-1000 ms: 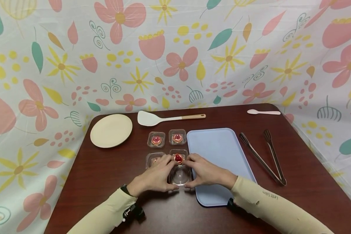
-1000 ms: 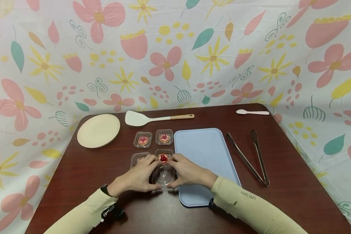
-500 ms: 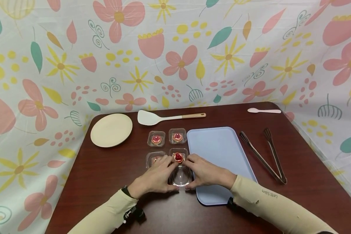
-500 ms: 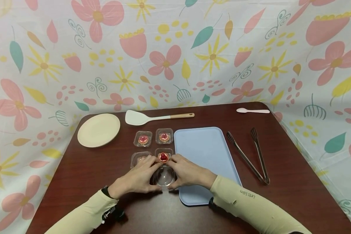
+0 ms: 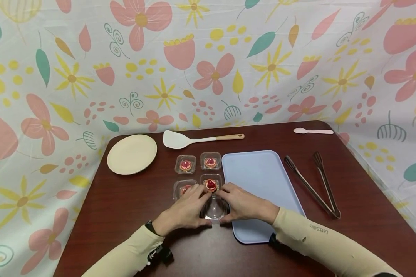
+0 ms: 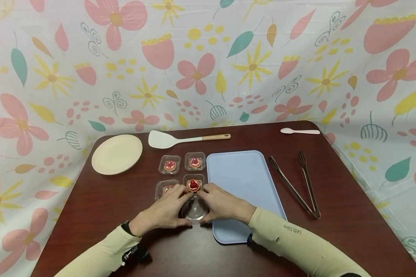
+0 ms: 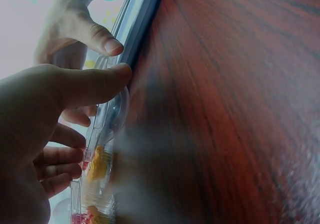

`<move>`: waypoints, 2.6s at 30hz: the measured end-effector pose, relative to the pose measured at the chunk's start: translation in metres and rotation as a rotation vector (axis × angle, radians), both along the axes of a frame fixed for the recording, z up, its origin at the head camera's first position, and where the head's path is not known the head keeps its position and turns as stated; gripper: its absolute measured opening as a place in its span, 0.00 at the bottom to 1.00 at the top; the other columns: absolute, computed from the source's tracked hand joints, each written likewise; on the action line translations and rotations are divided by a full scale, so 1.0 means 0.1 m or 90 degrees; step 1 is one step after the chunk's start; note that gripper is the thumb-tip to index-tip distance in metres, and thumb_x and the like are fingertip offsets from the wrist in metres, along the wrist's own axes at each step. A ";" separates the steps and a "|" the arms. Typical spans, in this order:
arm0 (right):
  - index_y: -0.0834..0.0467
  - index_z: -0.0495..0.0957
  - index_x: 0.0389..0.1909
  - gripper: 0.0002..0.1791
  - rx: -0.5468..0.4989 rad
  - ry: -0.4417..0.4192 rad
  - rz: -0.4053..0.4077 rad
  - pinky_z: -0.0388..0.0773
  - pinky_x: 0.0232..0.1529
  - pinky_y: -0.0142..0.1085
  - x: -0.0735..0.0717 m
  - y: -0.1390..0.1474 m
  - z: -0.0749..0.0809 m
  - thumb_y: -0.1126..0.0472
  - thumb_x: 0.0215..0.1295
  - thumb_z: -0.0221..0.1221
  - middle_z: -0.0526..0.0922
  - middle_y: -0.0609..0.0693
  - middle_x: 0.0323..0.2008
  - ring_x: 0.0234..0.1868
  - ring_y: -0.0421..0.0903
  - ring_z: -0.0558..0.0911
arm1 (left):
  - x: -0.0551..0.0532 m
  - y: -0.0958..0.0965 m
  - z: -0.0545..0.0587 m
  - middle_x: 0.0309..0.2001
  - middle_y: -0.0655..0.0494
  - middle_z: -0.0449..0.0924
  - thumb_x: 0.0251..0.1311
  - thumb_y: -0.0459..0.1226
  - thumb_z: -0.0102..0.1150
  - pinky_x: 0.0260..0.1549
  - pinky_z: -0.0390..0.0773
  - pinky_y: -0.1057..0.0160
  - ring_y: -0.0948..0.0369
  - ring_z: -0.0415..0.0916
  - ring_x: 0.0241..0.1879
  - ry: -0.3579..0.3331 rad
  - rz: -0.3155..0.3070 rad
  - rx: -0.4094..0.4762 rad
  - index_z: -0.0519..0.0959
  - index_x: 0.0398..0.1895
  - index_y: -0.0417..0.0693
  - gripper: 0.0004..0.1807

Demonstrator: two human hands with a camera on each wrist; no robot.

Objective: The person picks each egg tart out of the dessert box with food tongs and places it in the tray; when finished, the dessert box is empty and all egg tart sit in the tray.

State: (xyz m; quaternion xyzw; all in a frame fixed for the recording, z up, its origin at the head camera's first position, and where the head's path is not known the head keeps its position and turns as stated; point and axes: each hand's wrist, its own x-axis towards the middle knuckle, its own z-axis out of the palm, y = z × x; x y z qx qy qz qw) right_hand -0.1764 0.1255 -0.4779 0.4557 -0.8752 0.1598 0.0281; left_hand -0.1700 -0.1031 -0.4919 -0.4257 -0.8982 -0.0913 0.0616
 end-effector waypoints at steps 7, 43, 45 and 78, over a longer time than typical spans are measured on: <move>0.61 0.76 0.55 0.45 0.015 -0.006 -0.007 0.78 0.51 0.38 0.00 0.00 -0.01 0.39 0.38 0.76 0.77 0.52 0.46 0.49 0.47 0.77 | 0.01 0.01 0.01 0.50 0.54 0.70 0.39 0.62 0.73 0.53 0.72 0.58 0.58 0.67 0.48 0.001 0.005 -0.009 0.77 0.55 0.44 0.43; 0.62 0.79 0.52 0.27 -0.104 -0.110 -0.137 0.78 0.36 0.36 -0.59 0.07 0.22 0.50 0.56 0.69 0.83 0.56 0.44 0.38 0.48 0.81 | -0.42 -0.12 0.25 0.55 0.51 0.72 0.45 0.59 0.71 0.61 0.67 0.46 0.54 0.68 0.58 -0.070 0.050 0.081 0.75 0.60 0.40 0.44; 0.63 0.79 0.51 0.26 -0.108 -0.115 -0.141 0.78 0.36 0.36 -0.64 0.07 0.21 0.51 0.58 0.68 0.83 0.56 0.44 0.38 0.48 0.81 | -0.48 -0.13 0.25 0.56 0.50 0.73 0.46 0.58 0.71 0.61 0.67 0.45 0.53 0.68 0.59 -0.076 0.050 0.094 0.75 0.60 0.40 0.43; 0.63 0.79 0.54 0.20 -0.139 -0.225 -0.265 0.80 0.45 0.45 -1.52 0.06 0.06 0.58 0.64 0.64 0.85 0.58 0.48 0.46 0.54 0.83 | -1.33 -0.02 0.27 0.67 0.50 0.67 0.53 0.55 0.68 0.62 0.69 0.48 0.53 0.63 0.68 -0.177 0.151 0.061 0.69 0.67 0.45 0.41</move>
